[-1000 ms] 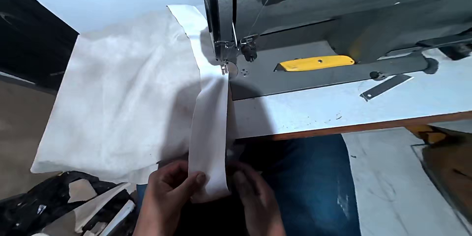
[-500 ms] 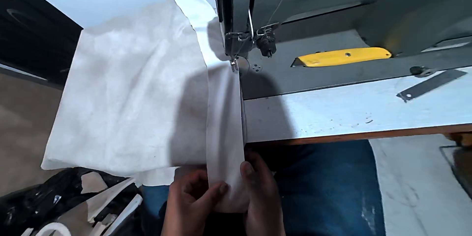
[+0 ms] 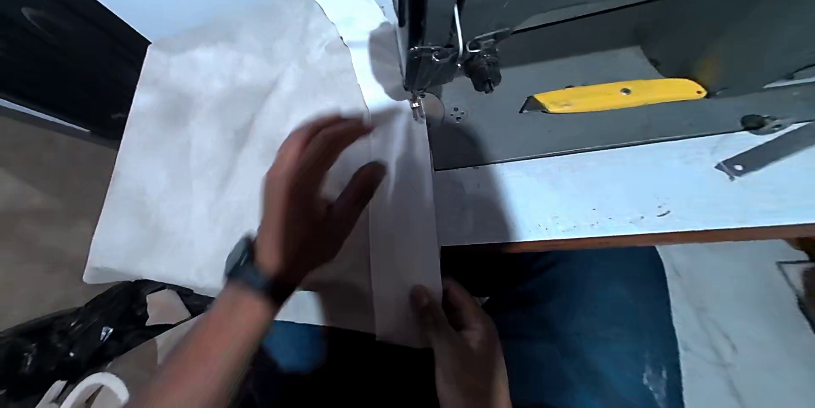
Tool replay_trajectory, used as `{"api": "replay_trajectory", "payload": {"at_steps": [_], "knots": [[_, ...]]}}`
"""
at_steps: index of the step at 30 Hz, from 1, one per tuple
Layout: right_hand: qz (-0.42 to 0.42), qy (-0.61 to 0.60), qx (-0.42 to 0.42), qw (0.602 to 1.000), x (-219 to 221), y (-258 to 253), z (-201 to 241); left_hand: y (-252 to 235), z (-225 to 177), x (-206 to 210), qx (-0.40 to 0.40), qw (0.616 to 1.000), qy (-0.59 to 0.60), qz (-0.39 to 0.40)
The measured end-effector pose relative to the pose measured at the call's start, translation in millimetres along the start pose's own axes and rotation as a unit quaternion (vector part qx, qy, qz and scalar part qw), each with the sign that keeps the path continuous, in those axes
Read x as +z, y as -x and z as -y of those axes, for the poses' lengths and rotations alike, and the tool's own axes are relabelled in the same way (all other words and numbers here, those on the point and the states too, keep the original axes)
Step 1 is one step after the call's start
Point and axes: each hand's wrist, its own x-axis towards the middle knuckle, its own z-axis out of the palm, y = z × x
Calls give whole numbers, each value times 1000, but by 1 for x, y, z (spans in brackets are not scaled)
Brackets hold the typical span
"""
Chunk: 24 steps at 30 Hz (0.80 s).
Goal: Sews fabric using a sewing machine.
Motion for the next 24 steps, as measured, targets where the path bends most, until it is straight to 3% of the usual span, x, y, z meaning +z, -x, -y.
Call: {"api": "replay_trajectory", "payload": {"at_steps": [3, 7, 24], "knots": [[6, 16, 12, 1000, -4, 4, 8, -43, 39, 35, 25, 979, -146, 142], [13, 38, 19, 999, -11, 4, 15, -44, 48, 39, 24, 948, -240, 210], [28, -27, 29, 999, -8, 1, 4, -42, 48, 35, 14, 948, -237, 213]]}}
